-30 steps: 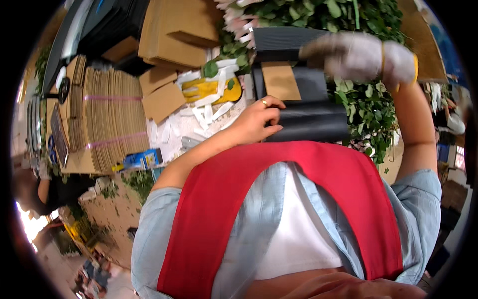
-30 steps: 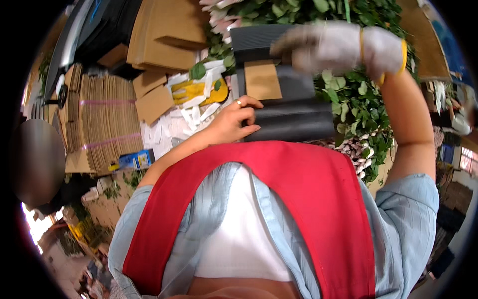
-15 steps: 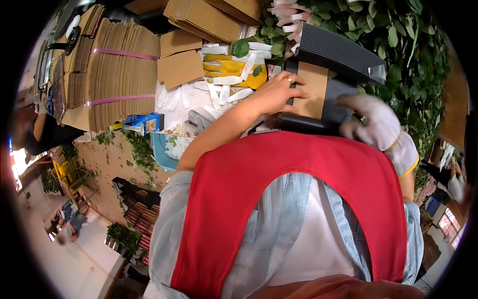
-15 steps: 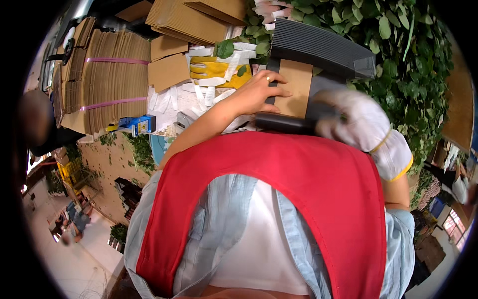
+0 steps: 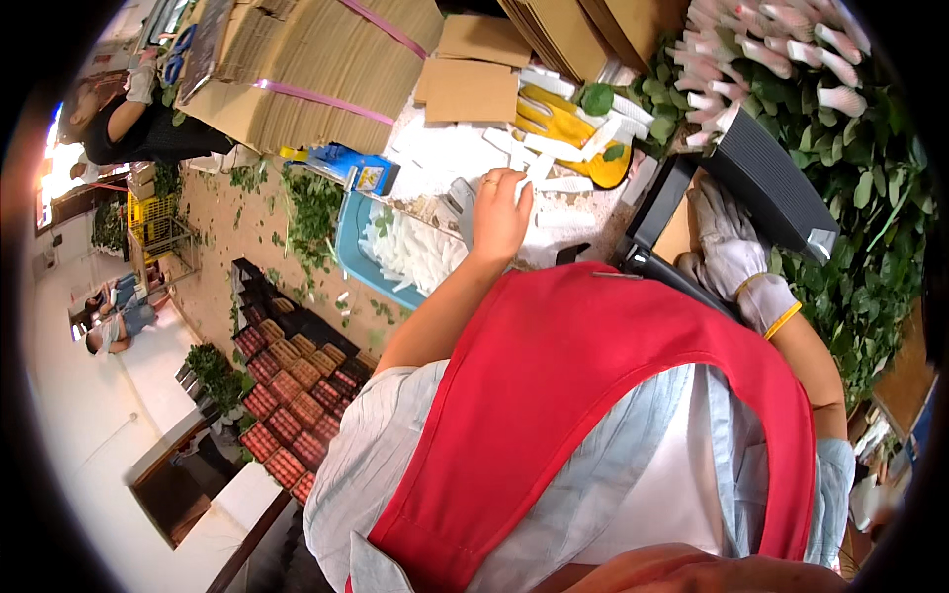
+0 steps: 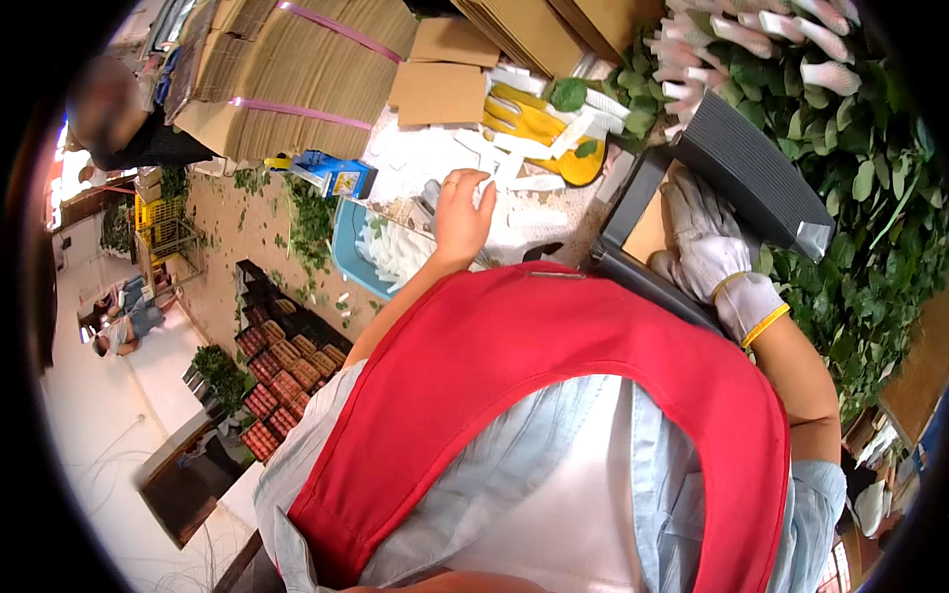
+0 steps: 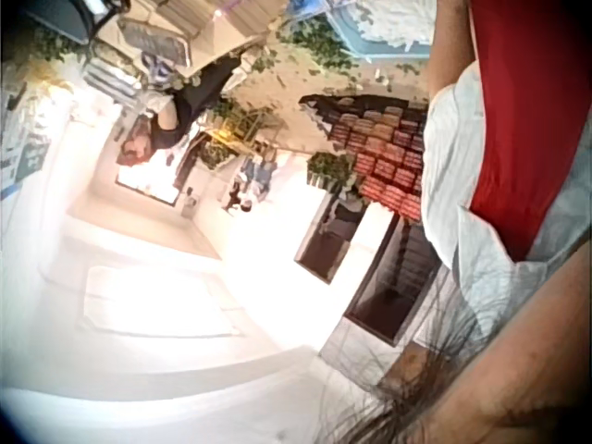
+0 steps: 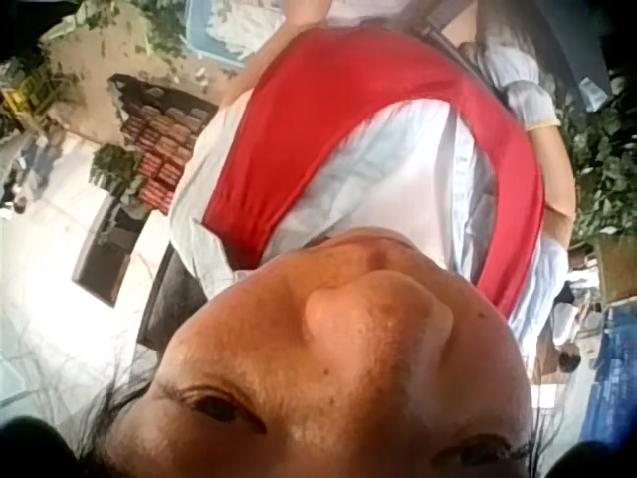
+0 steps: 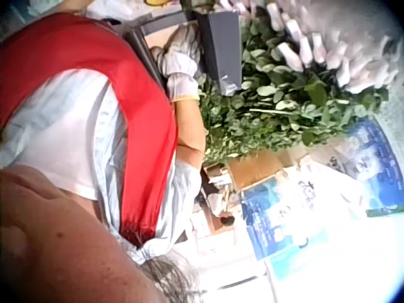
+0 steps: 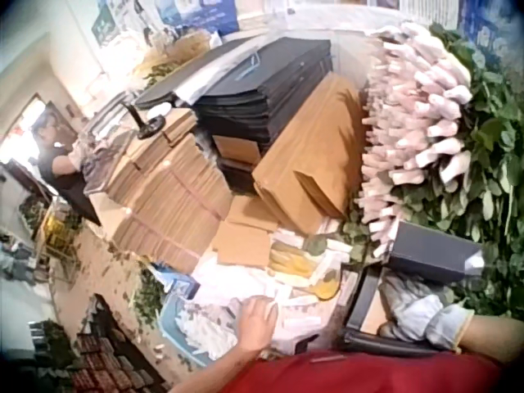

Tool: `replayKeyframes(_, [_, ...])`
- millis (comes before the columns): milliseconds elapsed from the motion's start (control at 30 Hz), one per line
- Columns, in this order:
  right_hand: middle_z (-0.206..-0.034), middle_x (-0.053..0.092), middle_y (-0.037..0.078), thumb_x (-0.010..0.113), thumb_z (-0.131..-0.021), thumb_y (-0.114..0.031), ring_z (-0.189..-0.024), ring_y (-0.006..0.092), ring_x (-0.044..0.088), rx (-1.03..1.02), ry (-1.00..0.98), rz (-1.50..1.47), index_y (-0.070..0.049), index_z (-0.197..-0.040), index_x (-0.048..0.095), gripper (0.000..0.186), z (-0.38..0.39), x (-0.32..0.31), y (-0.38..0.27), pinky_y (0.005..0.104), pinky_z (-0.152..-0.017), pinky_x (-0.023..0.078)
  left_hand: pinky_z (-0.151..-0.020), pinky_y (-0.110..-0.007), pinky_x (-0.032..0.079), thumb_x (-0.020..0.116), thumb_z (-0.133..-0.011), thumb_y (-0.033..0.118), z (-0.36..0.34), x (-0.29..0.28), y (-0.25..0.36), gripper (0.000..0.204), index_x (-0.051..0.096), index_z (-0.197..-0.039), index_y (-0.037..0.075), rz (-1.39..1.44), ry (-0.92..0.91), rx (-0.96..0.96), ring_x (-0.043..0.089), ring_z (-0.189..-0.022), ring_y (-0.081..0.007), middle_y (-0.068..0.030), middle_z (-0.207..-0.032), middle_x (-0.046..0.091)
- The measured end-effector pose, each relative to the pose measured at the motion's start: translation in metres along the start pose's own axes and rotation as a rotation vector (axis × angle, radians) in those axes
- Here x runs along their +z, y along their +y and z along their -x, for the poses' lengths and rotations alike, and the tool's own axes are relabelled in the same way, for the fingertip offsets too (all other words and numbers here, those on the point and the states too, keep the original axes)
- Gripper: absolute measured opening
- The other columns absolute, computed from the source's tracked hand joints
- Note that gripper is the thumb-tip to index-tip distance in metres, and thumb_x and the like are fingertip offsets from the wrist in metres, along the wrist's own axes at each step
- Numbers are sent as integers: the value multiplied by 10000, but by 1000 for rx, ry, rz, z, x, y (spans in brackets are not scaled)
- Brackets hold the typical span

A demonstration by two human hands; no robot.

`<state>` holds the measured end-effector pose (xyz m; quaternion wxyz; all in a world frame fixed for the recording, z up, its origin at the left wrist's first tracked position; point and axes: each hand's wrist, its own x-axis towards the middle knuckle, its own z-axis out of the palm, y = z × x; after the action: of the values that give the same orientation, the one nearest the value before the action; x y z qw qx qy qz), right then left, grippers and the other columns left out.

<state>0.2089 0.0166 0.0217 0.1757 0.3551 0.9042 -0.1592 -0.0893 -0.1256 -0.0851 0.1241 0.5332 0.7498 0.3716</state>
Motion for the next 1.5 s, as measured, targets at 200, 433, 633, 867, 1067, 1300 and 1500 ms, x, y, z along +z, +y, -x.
replayKeyframes(200, [-1512,341,178,724,-704,-284,-1391,372,351,-55,124,-7,-29,-1422,394,831,4,-13,-11,447,-1148,318,-953,-448,471,697,-827,135,-100,56,-7,340,625,-1144,34,-147,76,221,526,-1144,-376,-208,-1250,547])
replayKeyframes(433, [-1501,367,187,730,-706,-258,-1358,382,394,-61,198,-8,-36,-1432,393,831,12,-5,-6,442,-1132,337,-993,-472,466,651,-855,169,-59,48,-4,329,650,-1177,105,-199,-369,393,549,-1154,-361,-196,-1264,569])
replayKeyframes(633, [-1484,393,214,692,-706,-288,-1366,386,391,-52,190,-32,-18,-1393,444,779,11,-11,-7,439,-1133,335,-819,-429,538,509,-889,56,-144,55,-2,200,636,-1025,-17,-510,-289,328,598,-1036,-347,-179,-1073,629])
replayKeyframes(867, [-1455,413,193,722,-699,-234,-1346,385,412,-108,213,-108,-42,-1405,426,790,16,-14,2,423,-1134,347,-818,-409,536,555,-875,110,-184,51,-3,226,659,-1075,83,-949,-557,652,649,-963,-300,-120,-985,665])
replayKeyframes(1067, [-827,711,108,561,-878,-25,-698,241,678,-95,700,-541,-49,-1198,637,330,62,-66,-27,336,-657,536,-829,-388,544,749,-734,-32,-142,-53,77,368,640,-1076,51,113,165,922,664,-1003,-296,-154,-1069,690])
replayKeyframes(1300, [-1226,602,98,547,-995,-165,-1081,144,599,-93,538,-2006,4,-1348,463,400,32,-57,-48,262,-930,490,-972,-453,481,692,-728,-24,-90,-16,182,496,660,-1214,65,255,-118,1144,547,-1177,-324,-157,-1315,488])
replayKeyframes(1500, [-1071,700,110,573,-946,-272,-959,110,642,613,1233,-1156,40,-1250,577,436,114,-83,50,244,-844,498,-944,-425,494,587,-892,70,-75,17,201,284,670,-1162,39,346,-721,838,625,-1079,-369,-180,-1159,658])
